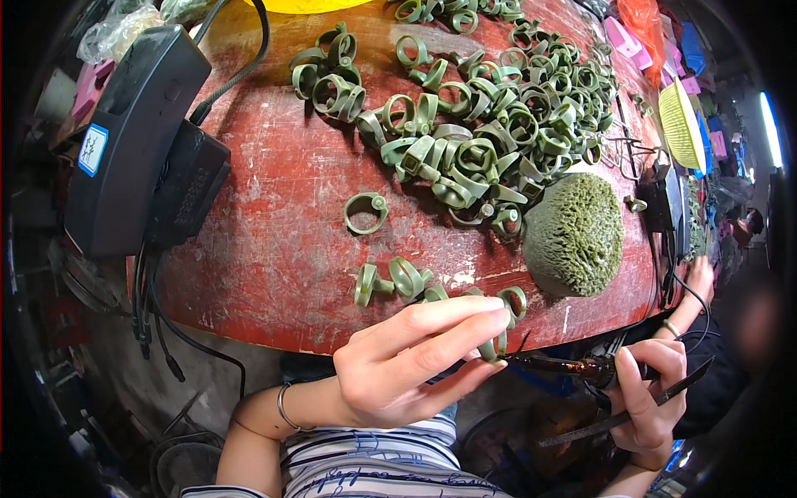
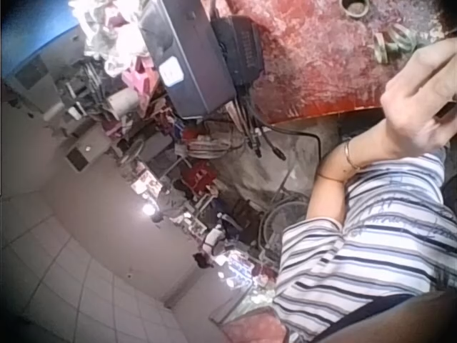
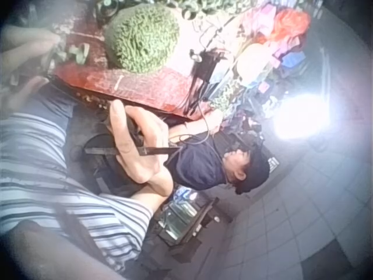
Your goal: Using a heated tool to fuse or clean green wax jewelry molds on a workstation.
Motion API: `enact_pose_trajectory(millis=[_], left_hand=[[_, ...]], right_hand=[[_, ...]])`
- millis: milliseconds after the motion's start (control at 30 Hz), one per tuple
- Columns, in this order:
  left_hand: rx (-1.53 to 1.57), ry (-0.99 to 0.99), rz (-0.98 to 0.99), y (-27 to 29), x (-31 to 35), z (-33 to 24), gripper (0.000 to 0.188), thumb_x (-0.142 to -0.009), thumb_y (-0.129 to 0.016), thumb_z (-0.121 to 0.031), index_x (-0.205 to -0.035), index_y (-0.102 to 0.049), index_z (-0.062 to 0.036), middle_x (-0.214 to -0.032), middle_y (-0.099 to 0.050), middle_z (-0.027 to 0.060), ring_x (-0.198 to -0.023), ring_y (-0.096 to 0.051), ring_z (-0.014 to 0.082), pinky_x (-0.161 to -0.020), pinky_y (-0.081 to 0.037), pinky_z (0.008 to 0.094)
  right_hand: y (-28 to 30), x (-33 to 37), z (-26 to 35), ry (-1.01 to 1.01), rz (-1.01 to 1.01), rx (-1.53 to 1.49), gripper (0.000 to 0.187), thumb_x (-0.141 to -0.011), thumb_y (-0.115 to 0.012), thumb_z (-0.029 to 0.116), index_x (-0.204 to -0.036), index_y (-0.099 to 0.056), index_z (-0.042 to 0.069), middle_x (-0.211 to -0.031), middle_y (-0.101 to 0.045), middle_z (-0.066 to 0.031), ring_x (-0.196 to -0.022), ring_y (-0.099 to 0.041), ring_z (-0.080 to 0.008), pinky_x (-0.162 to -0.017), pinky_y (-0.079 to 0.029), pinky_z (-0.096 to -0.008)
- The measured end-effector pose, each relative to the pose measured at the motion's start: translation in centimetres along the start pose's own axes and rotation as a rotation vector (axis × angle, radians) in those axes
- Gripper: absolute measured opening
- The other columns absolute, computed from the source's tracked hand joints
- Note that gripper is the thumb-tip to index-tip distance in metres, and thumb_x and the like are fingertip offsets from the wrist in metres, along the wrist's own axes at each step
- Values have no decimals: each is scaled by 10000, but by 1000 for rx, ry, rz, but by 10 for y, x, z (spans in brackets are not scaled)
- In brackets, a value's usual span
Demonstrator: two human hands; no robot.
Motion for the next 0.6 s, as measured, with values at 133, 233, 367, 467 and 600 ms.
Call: enact_pose_trajectory(millis=[133,233,367,467,600], left_hand=[[-23,-27,1,1,-1,-1,425,-664,-775,23,-1070,-648,27,-1038,-647,169,-824,-668,219,-682,-561,273],[-22,-43,-2,1,-1,-1,423,-667,-774,25,-1069,-646,32,-1037,-647,171,-828,-669,220,-687,-562,275],[-8,-43,3,0,-1,-2,420,-669,-772,29,-1068,-643,35,-1037,-646,173,-833,-669,224,-696,-564,279],[-11,-41,6,0,-2,-2,416,-671,-772,30,-1067,-643,36,-1034,-647,173,-837,-669,227,-700,-566,282],[-13,-38,9,0,-2,-2,408,-675,-772,23,-1062,-644,36,-1028,-649,174,-840,-670,229,-702,-566,281]], right_hand=[[0,0,0,12,-4,10,439,-691,-671,5,-1125,-622,50,-944,-547,-128,-773,-539,-269,-665,-443,-362],[1,0,0,17,-7,18,410,-708,-662,3,-1115,-622,32,-941,-548,-138,-775,-540,-272,-664,-446,-365],[1,0,-1,26,-11,25,384,-724,-652,2,-1106,-621,17,-937,-548,-143,-775,-542,-273,-665,-448,-366],[1,0,-1,29,-14,18,375,-729,-651,5,-1103,-621,15,-937,-549,-144,-775,-542,-273,-664,-448,-364],[-1,0,-1,30,1,-6,363,-735,-649,7,-1097,-621,10,-935,-549,-145,-773,-542,-272,-664,-449,-360]])
Point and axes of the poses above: each hand's wrist, its own x-axis away from the middle knuckle, its own y-axis out of the back of the hand, z = x × y, the point moved 8 cm from there along -x, towards the middle knuckle
